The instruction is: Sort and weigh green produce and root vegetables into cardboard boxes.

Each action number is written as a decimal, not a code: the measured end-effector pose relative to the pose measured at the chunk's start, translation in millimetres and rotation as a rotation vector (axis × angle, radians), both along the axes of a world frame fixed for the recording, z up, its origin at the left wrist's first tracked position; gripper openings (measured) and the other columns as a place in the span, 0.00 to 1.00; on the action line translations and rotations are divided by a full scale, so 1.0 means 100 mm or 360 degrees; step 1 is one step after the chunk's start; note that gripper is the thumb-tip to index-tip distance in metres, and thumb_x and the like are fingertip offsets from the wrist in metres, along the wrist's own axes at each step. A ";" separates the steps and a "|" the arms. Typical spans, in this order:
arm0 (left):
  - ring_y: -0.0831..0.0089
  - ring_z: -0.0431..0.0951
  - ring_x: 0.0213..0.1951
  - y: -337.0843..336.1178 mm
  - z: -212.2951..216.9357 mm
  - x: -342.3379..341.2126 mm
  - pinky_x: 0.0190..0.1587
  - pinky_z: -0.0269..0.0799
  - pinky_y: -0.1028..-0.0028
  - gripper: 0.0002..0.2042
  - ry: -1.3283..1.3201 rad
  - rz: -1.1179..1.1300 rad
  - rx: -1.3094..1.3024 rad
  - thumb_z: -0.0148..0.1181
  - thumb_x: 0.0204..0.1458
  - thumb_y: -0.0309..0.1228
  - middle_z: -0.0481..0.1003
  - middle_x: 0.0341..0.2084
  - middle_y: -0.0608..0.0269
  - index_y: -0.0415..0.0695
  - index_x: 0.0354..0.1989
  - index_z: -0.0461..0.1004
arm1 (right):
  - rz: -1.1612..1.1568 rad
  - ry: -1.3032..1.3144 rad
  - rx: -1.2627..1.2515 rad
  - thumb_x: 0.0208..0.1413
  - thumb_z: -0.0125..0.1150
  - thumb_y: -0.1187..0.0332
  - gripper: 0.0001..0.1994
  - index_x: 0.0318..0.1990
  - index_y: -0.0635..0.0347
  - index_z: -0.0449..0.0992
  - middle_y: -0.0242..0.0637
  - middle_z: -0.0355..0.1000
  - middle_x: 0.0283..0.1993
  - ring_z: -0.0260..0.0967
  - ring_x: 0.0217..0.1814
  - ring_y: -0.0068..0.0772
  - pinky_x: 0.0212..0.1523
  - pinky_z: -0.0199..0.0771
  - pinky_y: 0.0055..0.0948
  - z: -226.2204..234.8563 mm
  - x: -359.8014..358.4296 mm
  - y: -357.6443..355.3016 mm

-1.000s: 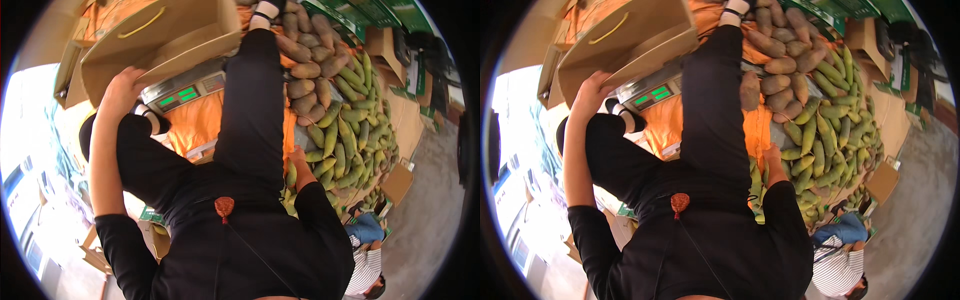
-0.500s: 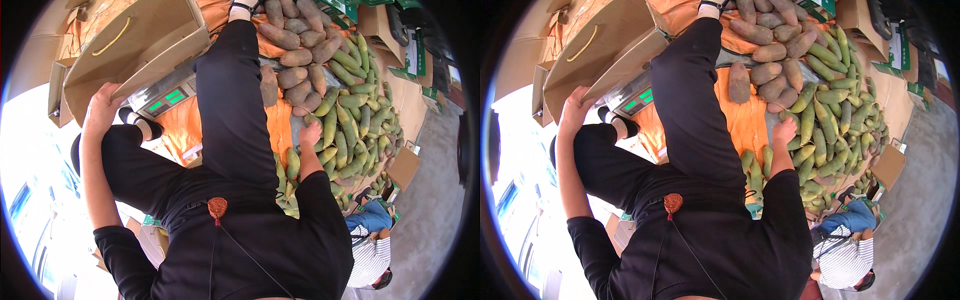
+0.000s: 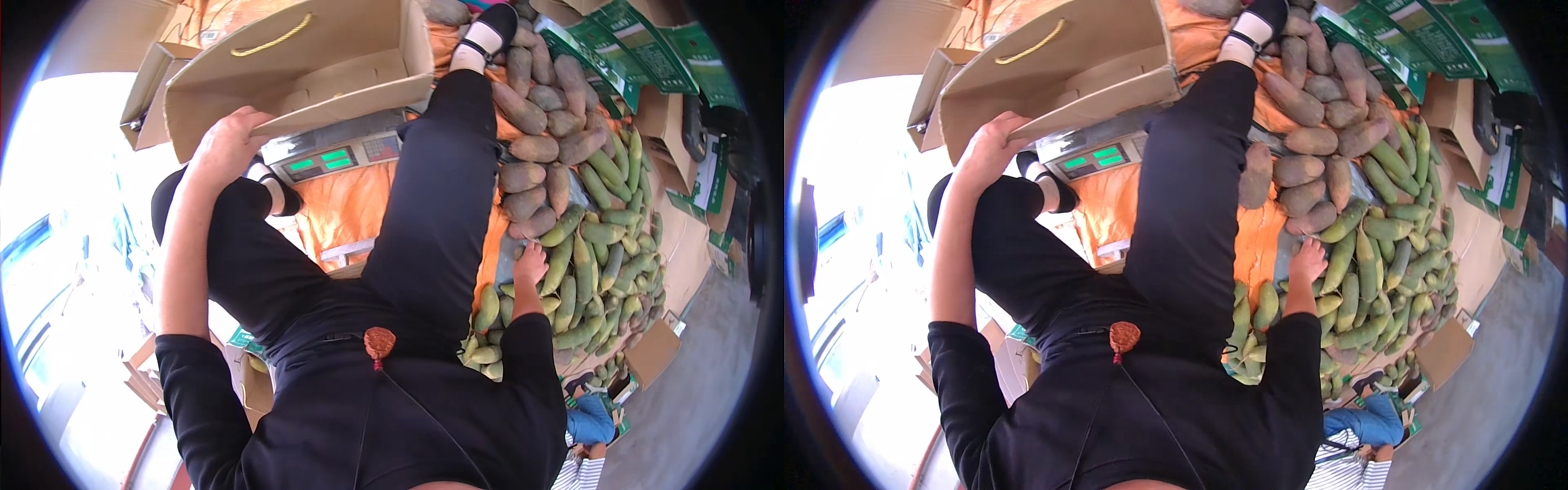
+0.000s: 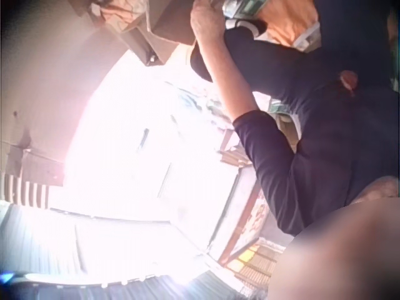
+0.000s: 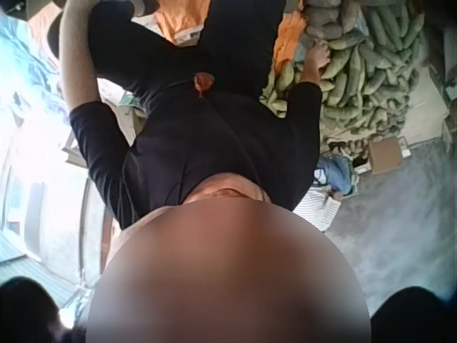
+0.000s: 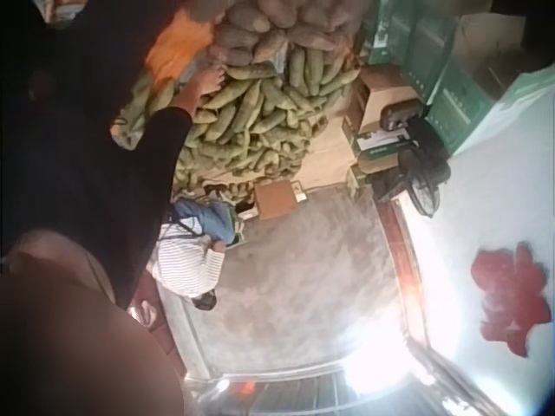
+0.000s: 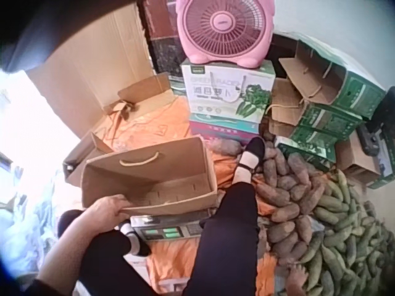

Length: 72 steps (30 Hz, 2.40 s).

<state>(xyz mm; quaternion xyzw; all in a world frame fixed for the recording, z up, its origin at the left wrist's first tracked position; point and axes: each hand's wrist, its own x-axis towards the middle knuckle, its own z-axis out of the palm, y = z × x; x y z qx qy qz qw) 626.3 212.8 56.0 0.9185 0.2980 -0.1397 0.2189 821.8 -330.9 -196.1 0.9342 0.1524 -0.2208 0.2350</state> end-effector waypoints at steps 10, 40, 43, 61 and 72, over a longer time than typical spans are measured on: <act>0.57 0.72 0.46 0.02 0.05 -0.02 0.51 0.66 0.64 0.15 0.0139 -0.0039 0.0060 0.55 0.47 0.26 0.72 0.41 0.54 0.44 0.46 0.74 | -0.0291 -0.0214 0.1110 0.40 0.67 0.65 0.26 0.47 0.59 0.64 0.42 0.67 0.47 0.64 0.51 0.49 0.48 0.65 0.45 0.47 0.09 0.06; 0.50 0.71 0.39 0.01 0.01 -0.15 0.43 0.67 0.58 0.10 -0.0166 -0.0272 0.0001 0.57 0.45 0.26 0.70 0.32 0.48 0.40 0.37 0.74 | 0.0501 0.0397 0.2919 0.39 0.69 0.70 0.21 0.43 0.58 0.69 0.36 0.68 0.38 0.68 0.41 0.29 0.41 0.69 0.27 2.56 -0.04 4.25; 0.49 0.71 0.39 0.03 0.02 -0.17 0.42 0.67 0.58 0.10 -0.0153 -0.0251 -0.0036 0.57 0.44 0.24 0.70 0.31 0.47 0.39 0.37 0.74 | 0.0277 0.0647 0.2202 0.40 0.67 0.63 0.21 0.43 0.56 0.69 0.44 0.69 0.38 0.70 0.41 0.46 0.43 0.69 0.39 2.62 -0.28 4.35; 0.50 0.72 0.38 -0.05 0.09 -0.07 0.43 0.66 0.62 0.13 -0.0002 -0.0172 -0.0088 0.56 0.45 0.22 0.71 0.32 0.48 0.38 0.41 0.73 | -0.0643 0.0096 0.1660 0.48 0.58 0.67 0.11 0.38 0.60 0.76 0.42 0.75 0.38 0.73 0.42 0.39 0.46 0.70 0.32 1.00 0.59 0.84; 0.54 0.72 0.35 -0.09 -0.07 0.05 0.40 0.66 0.65 0.11 -0.0067 -0.0205 -0.0175 0.55 0.46 0.23 0.70 0.30 0.50 0.37 0.40 0.73 | -0.1159 0.0564 0.0701 0.43 0.62 0.61 0.18 0.41 0.60 0.74 0.43 0.74 0.36 0.72 0.41 0.45 0.44 0.71 0.35 -0.73 -1.40 -1.47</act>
